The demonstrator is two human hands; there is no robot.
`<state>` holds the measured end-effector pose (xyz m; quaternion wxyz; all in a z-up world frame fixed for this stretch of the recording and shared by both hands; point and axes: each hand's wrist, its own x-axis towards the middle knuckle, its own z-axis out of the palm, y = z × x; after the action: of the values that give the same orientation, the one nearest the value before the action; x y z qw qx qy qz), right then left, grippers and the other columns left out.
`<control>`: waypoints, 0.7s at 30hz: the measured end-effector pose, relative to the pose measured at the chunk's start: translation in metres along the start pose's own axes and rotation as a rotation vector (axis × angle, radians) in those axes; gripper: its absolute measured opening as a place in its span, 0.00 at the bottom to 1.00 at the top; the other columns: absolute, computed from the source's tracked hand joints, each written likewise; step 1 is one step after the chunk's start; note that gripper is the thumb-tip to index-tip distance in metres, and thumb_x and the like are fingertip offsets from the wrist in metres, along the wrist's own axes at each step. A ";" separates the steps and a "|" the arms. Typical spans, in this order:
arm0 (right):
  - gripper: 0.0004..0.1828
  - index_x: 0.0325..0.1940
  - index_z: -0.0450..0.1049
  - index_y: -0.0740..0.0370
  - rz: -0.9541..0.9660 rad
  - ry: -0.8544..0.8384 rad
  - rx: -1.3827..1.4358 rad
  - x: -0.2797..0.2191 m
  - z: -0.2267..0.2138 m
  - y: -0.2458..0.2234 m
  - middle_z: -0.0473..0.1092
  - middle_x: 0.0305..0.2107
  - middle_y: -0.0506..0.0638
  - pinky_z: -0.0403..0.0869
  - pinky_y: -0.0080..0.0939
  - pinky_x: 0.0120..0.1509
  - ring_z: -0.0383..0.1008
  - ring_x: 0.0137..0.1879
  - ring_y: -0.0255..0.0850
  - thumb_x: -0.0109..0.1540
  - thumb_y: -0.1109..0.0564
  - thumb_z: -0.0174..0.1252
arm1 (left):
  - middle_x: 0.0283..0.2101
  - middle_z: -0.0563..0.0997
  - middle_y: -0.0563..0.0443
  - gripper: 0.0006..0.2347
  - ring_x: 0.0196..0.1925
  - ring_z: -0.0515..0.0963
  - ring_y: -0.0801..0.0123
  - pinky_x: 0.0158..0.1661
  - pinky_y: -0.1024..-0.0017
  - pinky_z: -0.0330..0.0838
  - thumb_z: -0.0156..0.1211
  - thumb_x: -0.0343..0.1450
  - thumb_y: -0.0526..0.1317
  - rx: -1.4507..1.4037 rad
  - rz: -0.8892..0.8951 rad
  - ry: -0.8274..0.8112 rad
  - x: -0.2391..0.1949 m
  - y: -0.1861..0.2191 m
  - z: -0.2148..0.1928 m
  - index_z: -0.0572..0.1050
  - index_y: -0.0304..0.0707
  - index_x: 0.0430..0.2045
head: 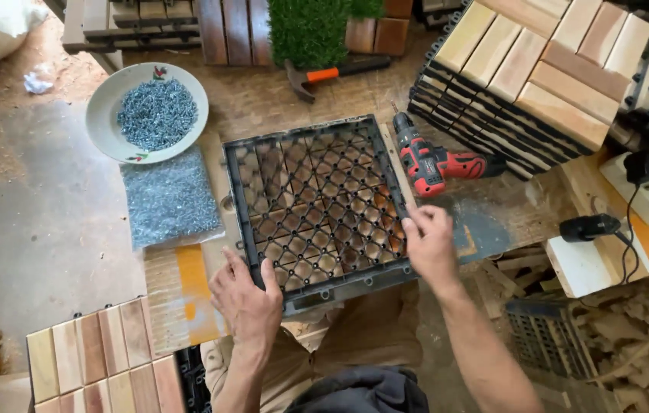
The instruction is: Assembling wooden deck tiles by placing wood slats into a plastic grid and securing them with screws using a power drill.
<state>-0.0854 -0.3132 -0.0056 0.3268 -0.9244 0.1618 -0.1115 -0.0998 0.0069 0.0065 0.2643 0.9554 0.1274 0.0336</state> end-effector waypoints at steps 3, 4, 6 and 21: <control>0.19 0.59 0.79 0.62 -0.006 0.079 0.033 -0.006 0.002 -0.009 0.70 0.43 0.50 0.72 0.44 0.55 0.73 0.49 0.45 0.68 0.51 0.55 | 0.60 0.66 0.35 0.33 0.63 0.63 0.49 0.61 0.43 0.61 0.47 0.74 0.58 -0.053 0.007 0.004 0.005 -0.008 0.011 0.57 0.39 0.73; 0.19 0.59 0.79 0.62 -0.005 0.066 0.033 -0.002 -0.001 -0.014 0.70 0.43 0.50 0.72 0.44 0.55 0.73 0.49 0.45 0.68 0.51 0.55 | 0.60 0.66 0.35 0.33 0.63 0.63 0.49 0.61 0.43 0.61 0.47 0.74 0.58 -0.047 -0.004 0.000 0.006 -0.007 0.011 0.57 0.39 0.73; 0.18 0.59 0.78 0.62 0.052 0.015 0.019 0.002 -0.008 -0.022 0.73 0.41 0.52 0.74 0.46 0.52 0.75 0.47 0.46 0.69 0.52 0.54 | 0.52 0.71 0.38 0.26 0.55 0.67 0.52 0.50 0.53 0.64 0.54 0.74 0.54 -0.073 0.125 0.110 0.010 -0.007 0.013 0.68 0.44 0.66; 0.12 0.50 0.83 0.55 -0.063 0.069 0.021 0.030 0.007 0.000 0.77 0.37 0.55 0.76 0.50 0.50 0.79 0.47 0.53 0.64 0.53 0.63 | 0.50 0.71 0.56 0.14 0.58 0.67 0.61 0.54 0.58 0.52 0.60 0.72 0.54 0.252 0.260 0.329 0.025 -0.012 0.026 0.80 0.62 0.50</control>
<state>-0.0555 -0.3199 -0.0077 0.3270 -0.9211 0.1428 -0.1553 -0.0753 0.0107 -0.0222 0.1122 0.9708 0.0479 0.2064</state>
